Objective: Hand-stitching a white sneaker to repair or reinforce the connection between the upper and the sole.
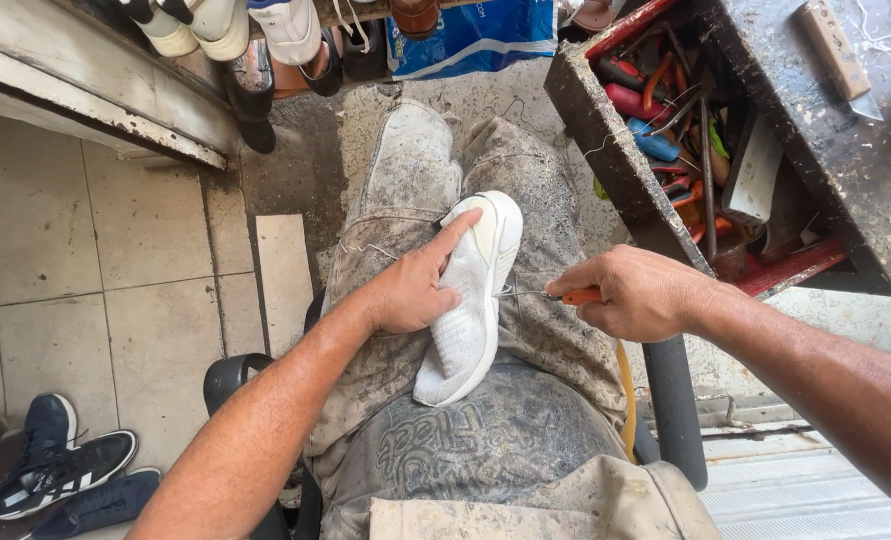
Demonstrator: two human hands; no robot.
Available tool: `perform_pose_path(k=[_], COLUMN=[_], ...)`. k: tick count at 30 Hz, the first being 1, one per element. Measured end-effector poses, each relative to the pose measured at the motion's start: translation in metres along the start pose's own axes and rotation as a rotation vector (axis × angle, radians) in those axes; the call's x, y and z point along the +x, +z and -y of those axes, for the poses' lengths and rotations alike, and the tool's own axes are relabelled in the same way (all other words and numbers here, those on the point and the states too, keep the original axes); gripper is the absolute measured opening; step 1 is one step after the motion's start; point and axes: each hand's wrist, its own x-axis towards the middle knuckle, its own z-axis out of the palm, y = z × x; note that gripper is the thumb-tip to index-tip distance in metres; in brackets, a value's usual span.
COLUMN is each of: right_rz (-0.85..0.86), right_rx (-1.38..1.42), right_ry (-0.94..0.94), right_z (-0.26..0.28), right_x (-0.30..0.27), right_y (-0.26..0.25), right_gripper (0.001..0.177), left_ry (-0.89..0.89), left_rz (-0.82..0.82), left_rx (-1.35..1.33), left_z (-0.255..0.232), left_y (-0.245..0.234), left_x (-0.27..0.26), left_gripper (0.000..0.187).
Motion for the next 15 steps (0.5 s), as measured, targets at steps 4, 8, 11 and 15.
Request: perform_pose_path(k=[4, 8, 11, 15], right_rz=[0.007, -0.004, -0.014, -0.027], right_rx=[0.038, 0.117, 0.154, 0.168], right_ry=[0.005, 0.005, 0.001, 0.008], right_z=[0.005, 0.001, 0.002, 0.002], right_x=[-0.002, 0.000, 0.000, 0.001], right_y=[-0.001, 0.004, 0.004, 0.005], right_gripper=[0.040, 0.039, 0.039, 0.039], left_ry=[-0.002, -0.003, -0.004, 0.000], left_rz=[-0.007, -0.010, -0.009, -0.004], left_rx=[0.006, 0.027, 0.027, 0.017], left_z=[0.008, 0.014, 0.015, 0.014], left_y=[0.000, 0.000, 0.000, -0.001], left_x=[0.003, 0.007, 0.009, 0.008], left_gripper=[0.100, 0.101, 0.101, 0.102])
